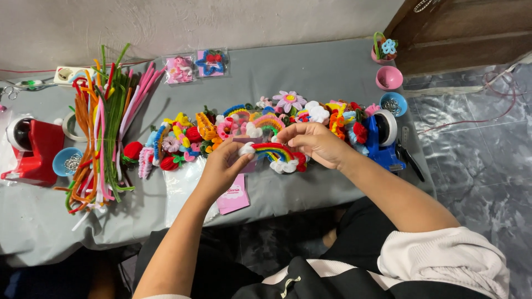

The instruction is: The person packages small pipe-cleaner crafts by placing them onto card backings and sliding them into plastic bags.

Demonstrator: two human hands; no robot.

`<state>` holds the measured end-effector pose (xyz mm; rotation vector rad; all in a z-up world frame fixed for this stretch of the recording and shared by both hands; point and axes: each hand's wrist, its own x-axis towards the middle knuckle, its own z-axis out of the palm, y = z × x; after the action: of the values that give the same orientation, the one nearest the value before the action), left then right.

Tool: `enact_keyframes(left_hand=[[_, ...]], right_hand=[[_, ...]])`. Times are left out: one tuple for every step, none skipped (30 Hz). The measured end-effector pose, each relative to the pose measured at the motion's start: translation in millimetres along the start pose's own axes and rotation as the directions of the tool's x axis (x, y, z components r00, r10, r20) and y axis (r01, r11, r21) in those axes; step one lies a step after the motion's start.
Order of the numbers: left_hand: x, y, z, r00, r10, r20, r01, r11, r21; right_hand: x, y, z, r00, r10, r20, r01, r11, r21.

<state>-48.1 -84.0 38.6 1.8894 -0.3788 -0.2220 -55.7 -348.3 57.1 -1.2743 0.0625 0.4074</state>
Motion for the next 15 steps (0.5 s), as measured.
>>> enact_keyframes(left_hand=[[0, -2, 0, 1.000, 0.000, 0.002, 0.000, 1.000, 0.000], [0, -4, 0, 1.000, -0.011, 0.002, 0.011, 1.000, -0.016], [0, -6, 0, 1.000, -0.021, 0.002, 0.021, 0.999, -0.032], [0, -7, 0, 1.000, -0.022, 0.002, 0.022, 0.999, -0.032], [1, -8, 0, 1.000, -0.019, 0.006, 0.019, 0.999, -0.032], [1, -9, -1, 1.000, -0.015, 0.009, 0.016, 0.999, -0.032], [0, -7, -1, 1.000, -0.016, 0.009, 0.016, 0.999, -0.032], [0, -5, -1, 1.000, -0.017, 0.016, 0.017, 0.999, -0.029], [-1, -3, -2, 1.000, -0.017, 0.022, 0.018, 1.000, -0.025], [-1, -1, -2, 1.000, -0.018, 0.023, 0.019, 1.000, -0.025], [-2, 1, -3, 0.999, -0.026, 0.026, 0.027, 0.999, -0.038], [-3, 3, -3, 0.999, -0.034, 0.030, 0.036, 0.998, -0.052], [-2, 2, -2, 0.999, -0.035, 0.031, 0.037, 0.998, -0.052], [-2, 0, -2, 0.999, -0.038, 0.028, 0.040, 0.997, -0.059], [-2, -1, -2, 0.999, -0.042, 0.025, 0.043, 0.997, -0.065]], right_hand=[[-3, -3, 3, 1.000, 0.000, -0.002, 0.000, 1.000, 0.001], [-6, -6, 6, 1.000, 0.010, 0.009, -0.010, 0.999, -0.039], [-9, -9, 9, 1.000, 0.020, 0.020, -0.019, 0.997, -0.079], [-8, -8, 8, 1.000, 0.021, 0.019, -0.019, 0.997, -0.079], [-7, -7, 6, 1.000, -0.003, 0.012, 0.004, 0.995, -0.100], [-6, -5, 5, 1.000, -0.027, 0.006, 0.027, 0.992, -0.122], [-5, -5, 3, 1.000, -0.026, 0.005, 0.026, 0.992, -0.122], [-4, -6, 1, 0.998, -0.065, -0.006, 0.063, 0.985, -0.158], [-3, -6, -1, 0.994, -0.104, -0.015, 0.099, 0.976, -0.195], [-2, -5, -2, 0.995, -0.103, -0.016, 0.098, 0.976, -0.195], [-1, -4, -4, 0.990, -0.141, -0.009, 0.135, 0.964, -0.227], [0, -3, -5, 0.984, -0.178, -0.002, 0.172, 0.951, -0.258], [0, -3, -5, 0.984, -0.177, -0.003, 0.171, 0.951, -0.258], [0, -3, -4, 0.982, -0.191, -0.001, 0.184, 0.946, -0.268], [-1, -3, -3, 0.979, -0.205, 0.001, 0.197, 0.940, -0.277]])
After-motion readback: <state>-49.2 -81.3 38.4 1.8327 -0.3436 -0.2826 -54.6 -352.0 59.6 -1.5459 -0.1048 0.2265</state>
